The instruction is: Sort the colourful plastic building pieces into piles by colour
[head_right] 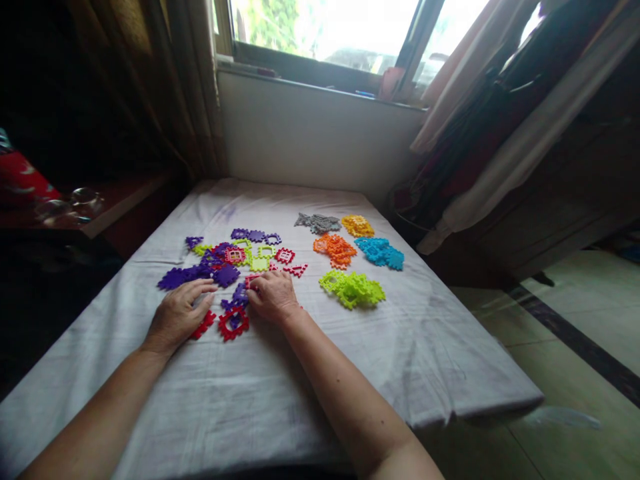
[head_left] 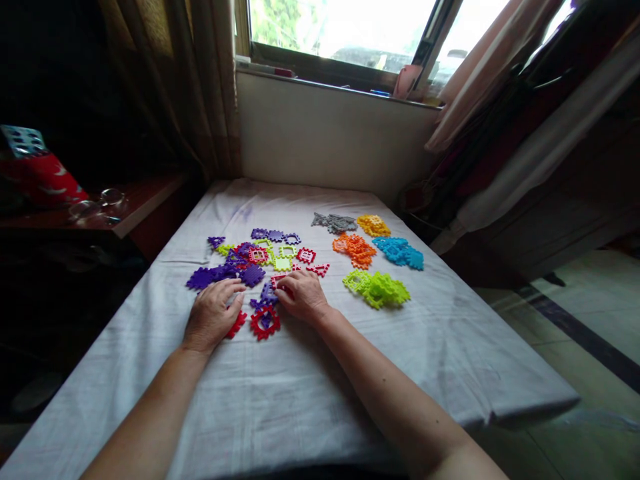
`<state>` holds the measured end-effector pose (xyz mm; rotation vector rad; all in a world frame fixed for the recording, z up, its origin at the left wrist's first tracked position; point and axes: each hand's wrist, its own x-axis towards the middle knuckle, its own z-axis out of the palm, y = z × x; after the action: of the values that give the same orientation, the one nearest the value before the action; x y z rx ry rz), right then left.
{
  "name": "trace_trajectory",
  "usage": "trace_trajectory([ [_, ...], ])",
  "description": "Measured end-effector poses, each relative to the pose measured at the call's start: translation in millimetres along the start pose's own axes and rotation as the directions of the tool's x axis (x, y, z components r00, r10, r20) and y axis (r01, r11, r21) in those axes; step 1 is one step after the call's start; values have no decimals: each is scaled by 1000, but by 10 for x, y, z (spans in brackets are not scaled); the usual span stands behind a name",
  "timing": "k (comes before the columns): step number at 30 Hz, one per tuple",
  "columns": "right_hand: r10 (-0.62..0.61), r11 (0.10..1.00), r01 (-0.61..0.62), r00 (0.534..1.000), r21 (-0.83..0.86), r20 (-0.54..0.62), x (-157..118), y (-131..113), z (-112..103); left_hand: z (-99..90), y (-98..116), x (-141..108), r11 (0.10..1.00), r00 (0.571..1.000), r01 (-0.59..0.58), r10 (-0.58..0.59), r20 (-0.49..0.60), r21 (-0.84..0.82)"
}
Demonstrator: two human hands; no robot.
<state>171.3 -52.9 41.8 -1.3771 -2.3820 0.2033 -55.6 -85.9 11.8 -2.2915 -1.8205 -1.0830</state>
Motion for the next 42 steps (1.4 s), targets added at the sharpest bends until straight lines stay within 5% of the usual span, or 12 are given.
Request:
trace_trajectory([
  [8, 158, 971, -146, 986, -190, 50, 492, 206, -107, 1, -13, -2, 1000, 1000, 5, -5, 4, -2],
  [11, 136, 965, -100, 982, -243, 134, 618, 243, -125, 8, -33, -3, 1000, 1000, 6, -6, 7, -6],
  [15, 74, 976, -57, 994, -211, 75, 580, 185, -143, 22, -53, -6, 1000, 1000, 10, -10, 5, -9],
  [20, 112, 993, -107, 985, 45, -132, 343, 207, -205, 15, -43, -7, 1000, 1000, -5, 5, 2, -7],
  [26, 255, 950, -172, 908, 262, -331, -127, 654, -418, 9, -32, -4, 1000, 1000, 13, -13, 6, 2],
  [31, 396, 765, -169, 884, 621, -247, -337, 864, -382, 27, -56, -5, 1000, 1000, 5, -5, -5, 9],
  [35, 458, 636, -203, 876, 745, -152, -351, 824, -329, 27, -72, -7, 1000, 1000, -18, 18, -13, 12],
  [38, 513, 705, -244, 824, 666, -240, -390, 889, -460, 21, -70, -8, 999, 1000, -27, 27, -15, 20],
  [40, 516, 816, -311, 772, 487, -371, -449, 996, -607, 17, -66, -7, 999, 999, -27, 27, -18, 24],
  [42, 468, 883, -392, 773, 256, -430, -525, 1111, -738, 16, -61, -5, 999, 999, -28, 29, -18, 25],
])
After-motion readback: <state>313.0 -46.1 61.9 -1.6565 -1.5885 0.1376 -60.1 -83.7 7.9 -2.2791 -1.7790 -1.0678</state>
